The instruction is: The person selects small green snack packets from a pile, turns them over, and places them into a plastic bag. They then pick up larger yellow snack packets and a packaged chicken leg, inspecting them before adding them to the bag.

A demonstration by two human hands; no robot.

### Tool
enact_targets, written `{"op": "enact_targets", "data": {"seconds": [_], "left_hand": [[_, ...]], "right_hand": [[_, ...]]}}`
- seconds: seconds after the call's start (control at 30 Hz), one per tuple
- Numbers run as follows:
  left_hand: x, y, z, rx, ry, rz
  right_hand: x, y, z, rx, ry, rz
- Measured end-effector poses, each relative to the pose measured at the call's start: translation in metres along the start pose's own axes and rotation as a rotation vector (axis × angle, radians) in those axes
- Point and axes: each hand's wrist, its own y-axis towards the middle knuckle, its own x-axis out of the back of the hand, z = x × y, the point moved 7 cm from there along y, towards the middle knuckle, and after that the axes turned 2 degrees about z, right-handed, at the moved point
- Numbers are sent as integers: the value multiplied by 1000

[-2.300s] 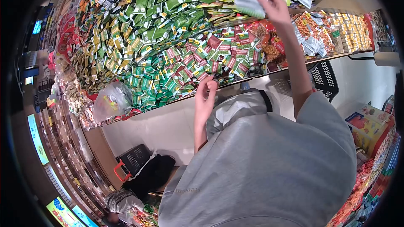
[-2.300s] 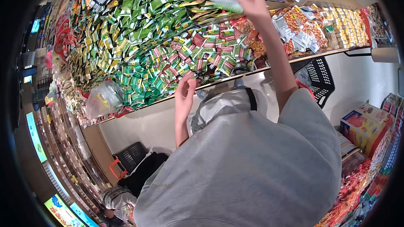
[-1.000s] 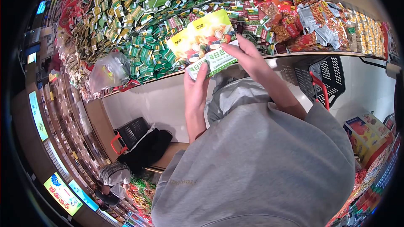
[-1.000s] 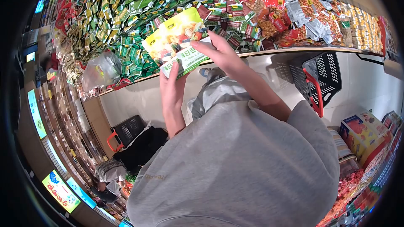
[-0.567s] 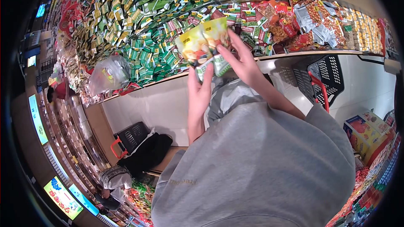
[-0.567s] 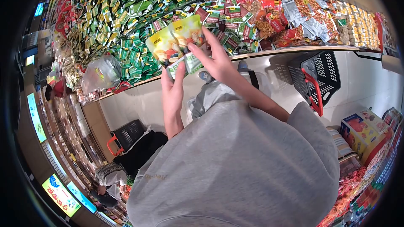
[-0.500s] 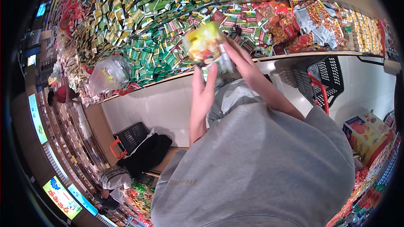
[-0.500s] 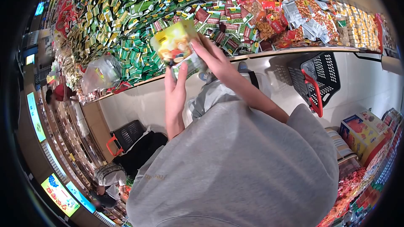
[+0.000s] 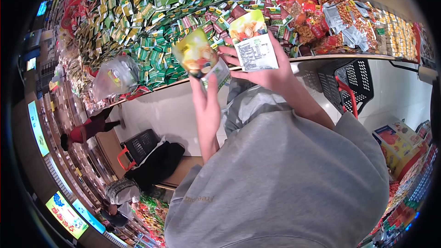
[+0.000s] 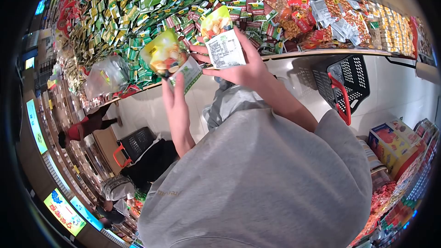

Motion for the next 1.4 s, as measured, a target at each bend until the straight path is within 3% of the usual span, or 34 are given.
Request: {"op": "enact_targets", "data": {"seconds": [0.03,0.1,0.13,0.27,0.37,0.43,0.53,0.57,0.67,0.77,0.93,1.03,1.17,1.2,1.23,1.27,1.4], "left_hand": [[-4,-2,-5,-56,162,60],[-17,-10,-14,-162,482,178],[-27,-15,-23,-305,526,227],[-32,-19,-24,-368,711,210],[-24,-16,-26,-364,739,215],[-12,-11,-25,-378,702,182],[21,1,-13,-393,565,93],[32,5,-6,-379,507,94],[73,14,4,-376,415,84],[114,23,19,-387,281,86],[188,27,47,-134,332,47],[245,30,56,-202,64,-134],[352,50,85,-110,1,-578],[378,61,94,-158,-245,-626],[403,73,100,-154,-232,-672],[423,84,104,-149,-219,-713],[460,133,94,-27,-219,-653]], "right_hand": [[3,1,-5,13,45,-13],[-2,7,-17,34,140,153],[1,8,-21,45,14,120],[23,15,-30,126,-183,-61],[7,23,-37,147,-41,31],[-12,27,-49,29,249,35],[16,38,-63,-19,-311,-124],[25,45,-68,-58,-324,-223],[16,59,-73,-87,-758,-312],[12,88,-91,-22,-1007,-254],[-3,140,-140,-322,-1174,-288],[-30,189,-177,-316,-1189,-49],[-79,260,-211,-53,-1317,190],[-92,279,-221,-4,-1365,209],[-105,298,-231,50,-1411,229],[-115,318,-239,126,-1652,276],[-133,373,-278,441,-2304,389]]}}
